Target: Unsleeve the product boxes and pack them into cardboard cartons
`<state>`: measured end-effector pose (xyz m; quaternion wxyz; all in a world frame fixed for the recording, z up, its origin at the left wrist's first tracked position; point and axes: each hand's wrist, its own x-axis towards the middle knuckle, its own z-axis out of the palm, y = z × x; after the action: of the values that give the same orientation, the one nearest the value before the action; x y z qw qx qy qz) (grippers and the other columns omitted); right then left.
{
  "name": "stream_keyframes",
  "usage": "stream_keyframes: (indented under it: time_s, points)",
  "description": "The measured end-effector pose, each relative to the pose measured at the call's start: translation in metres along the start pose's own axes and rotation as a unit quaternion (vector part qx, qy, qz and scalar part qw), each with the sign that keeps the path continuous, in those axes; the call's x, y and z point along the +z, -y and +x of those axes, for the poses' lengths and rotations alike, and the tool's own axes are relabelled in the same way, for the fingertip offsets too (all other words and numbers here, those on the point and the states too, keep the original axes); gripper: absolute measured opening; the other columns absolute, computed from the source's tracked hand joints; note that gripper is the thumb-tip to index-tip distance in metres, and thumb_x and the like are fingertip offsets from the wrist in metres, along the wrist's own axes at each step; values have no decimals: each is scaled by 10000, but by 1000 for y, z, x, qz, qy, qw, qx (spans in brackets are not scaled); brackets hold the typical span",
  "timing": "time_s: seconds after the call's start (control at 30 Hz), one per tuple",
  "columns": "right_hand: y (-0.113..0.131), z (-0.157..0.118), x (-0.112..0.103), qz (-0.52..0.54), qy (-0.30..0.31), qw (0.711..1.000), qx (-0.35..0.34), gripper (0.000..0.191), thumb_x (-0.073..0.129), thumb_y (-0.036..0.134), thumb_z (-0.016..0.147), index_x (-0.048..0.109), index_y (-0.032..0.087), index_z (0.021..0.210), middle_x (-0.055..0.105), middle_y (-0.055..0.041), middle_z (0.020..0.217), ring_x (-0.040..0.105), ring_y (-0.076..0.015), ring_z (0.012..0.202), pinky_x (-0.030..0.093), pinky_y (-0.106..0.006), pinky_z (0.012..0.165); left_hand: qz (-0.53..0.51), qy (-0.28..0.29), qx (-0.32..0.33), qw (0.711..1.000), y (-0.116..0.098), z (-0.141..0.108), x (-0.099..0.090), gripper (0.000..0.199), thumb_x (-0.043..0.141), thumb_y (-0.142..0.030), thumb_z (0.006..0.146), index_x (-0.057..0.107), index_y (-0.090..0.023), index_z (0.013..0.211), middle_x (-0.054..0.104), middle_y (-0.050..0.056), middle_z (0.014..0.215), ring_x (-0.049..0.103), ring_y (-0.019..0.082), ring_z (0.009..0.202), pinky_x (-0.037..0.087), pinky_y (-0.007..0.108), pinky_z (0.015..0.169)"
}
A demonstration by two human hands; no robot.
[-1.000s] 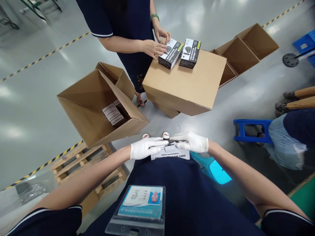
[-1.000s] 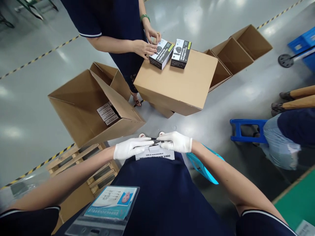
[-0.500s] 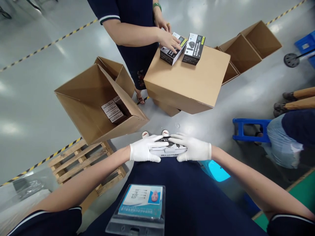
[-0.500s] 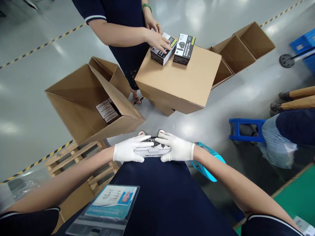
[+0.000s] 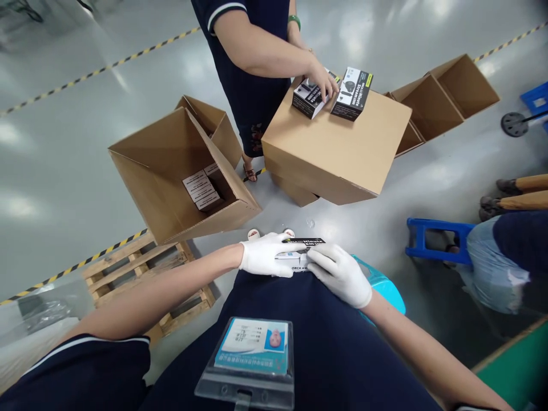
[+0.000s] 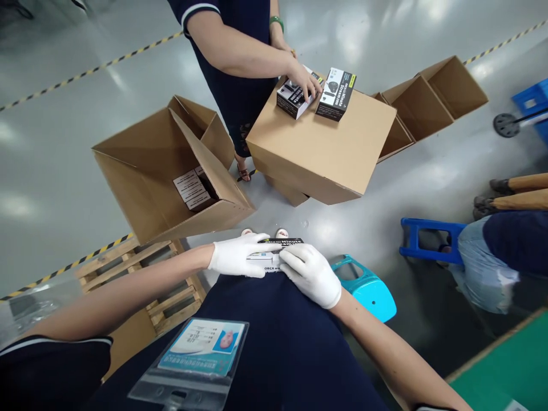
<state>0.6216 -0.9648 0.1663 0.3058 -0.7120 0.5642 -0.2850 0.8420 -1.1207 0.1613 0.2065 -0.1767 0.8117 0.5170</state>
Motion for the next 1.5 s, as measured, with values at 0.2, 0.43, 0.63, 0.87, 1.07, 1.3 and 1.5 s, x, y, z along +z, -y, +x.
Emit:
stream_keyframes:
  time_s: [0.2, 0.43, 0.63, 0.87, 1.07, 1.3, 1.5]
  points:
    - [11, 1, 9, 25, -50, 996, 73, 104, 718, 193, 924, 708, 256, 1006, 661, -67, 988, 610, -233, 936, 558, -412, 837, 36, 11, -18, 999, -3, -1, 1, 814, 668, -628, 841, 390, -413, 1575, 476, 76, 1467, 570, 313, 1123, 425, 426, 1004]
    - [10, -5, 10, 24, -76, 997, 25, 217, 741, 137, 911, 708, 251, 1093, 662, -66, 985, 605, -224, 953, 549, -395, 839, 48, -3, 2, 999, -4, 0, 2, 748, 682, -573, 841, 456, -392, 1531, 511, 72, 1409, 564, 287, 1071, 402, 403, 991]
    - [5, -3, 10, 26, -50, 998, 26, 183, 692, 133, 942, 730, 233, 1090, 659, -78, 982, 600, -215, 922, 541, -371, 804, 44, 0, -2, 999, -5, -1, -1, 749, 687, -558, 839, 462, -386, 1532, 508, 70, 1406, 558, 279, 1072, 404, 380, 965]
    - [5, 8, 8, 7, -12, 998, 65, 125, 633, 231, 991, 758, 232, 994, 657, -78, 937, 623, -213, 868, 553, -370, 791, 34, 24, 3, 999, -7, 1, -10, 781, 691, -513, 844, 400, -443, 1566, 525, 48, 1387, 571, 278, 1067, 449, 387, 958]
    - [-5, 18, 6, 81, 63, 964, 247, 489, 760, 430, 871, 678, 264, 1324, 652, -83, 1342, 681, -270, 1144, 567, -401, 994, -15, 33, 9, 999, 0, -4, -13, 781, 704, -494, 851, 426, -377, 1571, 500, 65, 1476, 544, 310, 1236, 439, 410, 1070]
    - [5, 13, 7, 135, 18, 942, 308, 384, 700, 441, 902, 743, 268, 1243, 691, -54, 1332, 645, -274, 1247, 498, -404, 1115, -35, 89, -33, 995, -13, 0, -31, 873, 701, -644, 810, 390, -390, 1585, 559, 73, 1419, 559, 337, 1255, 451, 417, 1048]
    - [-12, 0, 9, 300, -63, 897, 319, 461, 464, 539, 1032, 695, 228, 1281, 643, -90, 1411, 557, -271, 1357, 400, -448, 1205, -9, 23, -74, 997, -18, 13, -29, 728, 601, -681, 878, 486, -380, 1532, 663, 65, 1238, 635, 300, 1107, 480, 378, 961]
